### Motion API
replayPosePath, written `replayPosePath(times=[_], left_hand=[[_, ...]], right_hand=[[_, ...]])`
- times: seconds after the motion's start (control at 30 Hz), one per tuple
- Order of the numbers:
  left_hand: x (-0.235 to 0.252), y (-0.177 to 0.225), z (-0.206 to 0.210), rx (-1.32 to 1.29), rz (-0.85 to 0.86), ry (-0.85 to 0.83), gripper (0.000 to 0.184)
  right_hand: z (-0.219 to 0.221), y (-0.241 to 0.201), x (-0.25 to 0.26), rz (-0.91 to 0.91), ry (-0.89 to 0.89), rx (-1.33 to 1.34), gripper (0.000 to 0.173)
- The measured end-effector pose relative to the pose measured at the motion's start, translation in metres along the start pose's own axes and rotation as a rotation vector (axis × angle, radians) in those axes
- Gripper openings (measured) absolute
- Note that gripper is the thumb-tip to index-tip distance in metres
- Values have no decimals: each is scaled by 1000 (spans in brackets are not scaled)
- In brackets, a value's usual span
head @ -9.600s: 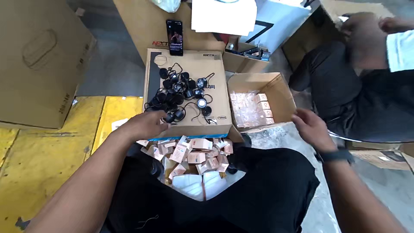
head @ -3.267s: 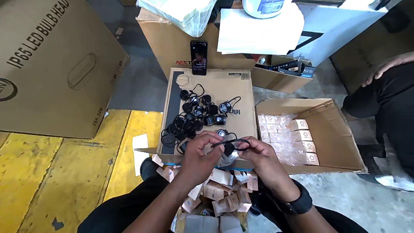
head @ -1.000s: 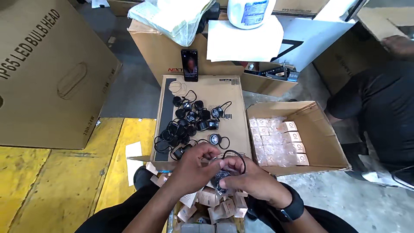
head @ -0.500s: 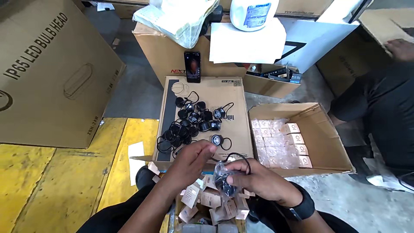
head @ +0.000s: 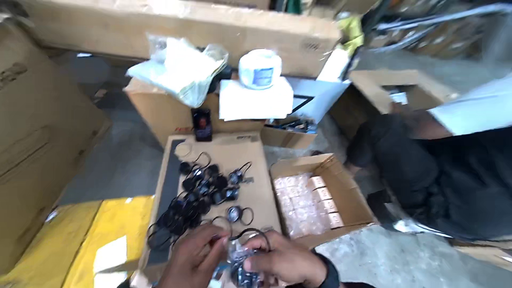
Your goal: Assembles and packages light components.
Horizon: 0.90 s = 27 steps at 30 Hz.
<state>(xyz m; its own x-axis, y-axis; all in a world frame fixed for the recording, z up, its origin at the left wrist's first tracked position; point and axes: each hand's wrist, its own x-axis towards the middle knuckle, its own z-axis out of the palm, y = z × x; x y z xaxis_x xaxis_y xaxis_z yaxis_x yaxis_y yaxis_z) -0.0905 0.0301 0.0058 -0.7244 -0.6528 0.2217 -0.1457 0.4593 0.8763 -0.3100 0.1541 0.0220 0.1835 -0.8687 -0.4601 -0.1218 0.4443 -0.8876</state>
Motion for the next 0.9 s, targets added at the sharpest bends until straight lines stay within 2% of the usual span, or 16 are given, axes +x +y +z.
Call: replayPosePath(times=[0.13, 0.27, 0.33, 0.43, 0.5, 0.67, 0.73, 0.8, 0.87, 0.9], left_hand=[[-1, 3, 3, 23, 44, 110, 15], [-8, 2, 11, 213, 137, 61, 21], [-12, -1, 23, 294, 168, 70, 22], [-11, -14, 38, 427, 297, 142, 24], [-14, -16, 42, 457, 346, 149, 23], [-15, -2, 42, 366, 376, 40, 13], [-14, 4, 36, 187, 227, -43, 24], [-8, 13, 22, 19, -32, -120, 36], [-3, 16, 10, 7, -293, -148, 40], [-3, 11, 5, 51, -442, -216, 42]], right_hand=[[6, 6, 10, -38, 266, 334, 28], [17, 7, 17, -46, 422, 716, 31], [25, 9, 20, -64, 474, 818, 34], [36, 12, 23, -142, 514, 804, 43], [42, 15, 21, -202, 473, 718, 48], [48, 18, 22, -187, 462, 677, 22], [48, 13, 19, -153, 497, 695, 20], [43, 7, 13, -178, 523, 713, 22], [35, 1, 5, -217, 548, 710, 22], [30, -1, 1, -245, 558, 714, 23]])
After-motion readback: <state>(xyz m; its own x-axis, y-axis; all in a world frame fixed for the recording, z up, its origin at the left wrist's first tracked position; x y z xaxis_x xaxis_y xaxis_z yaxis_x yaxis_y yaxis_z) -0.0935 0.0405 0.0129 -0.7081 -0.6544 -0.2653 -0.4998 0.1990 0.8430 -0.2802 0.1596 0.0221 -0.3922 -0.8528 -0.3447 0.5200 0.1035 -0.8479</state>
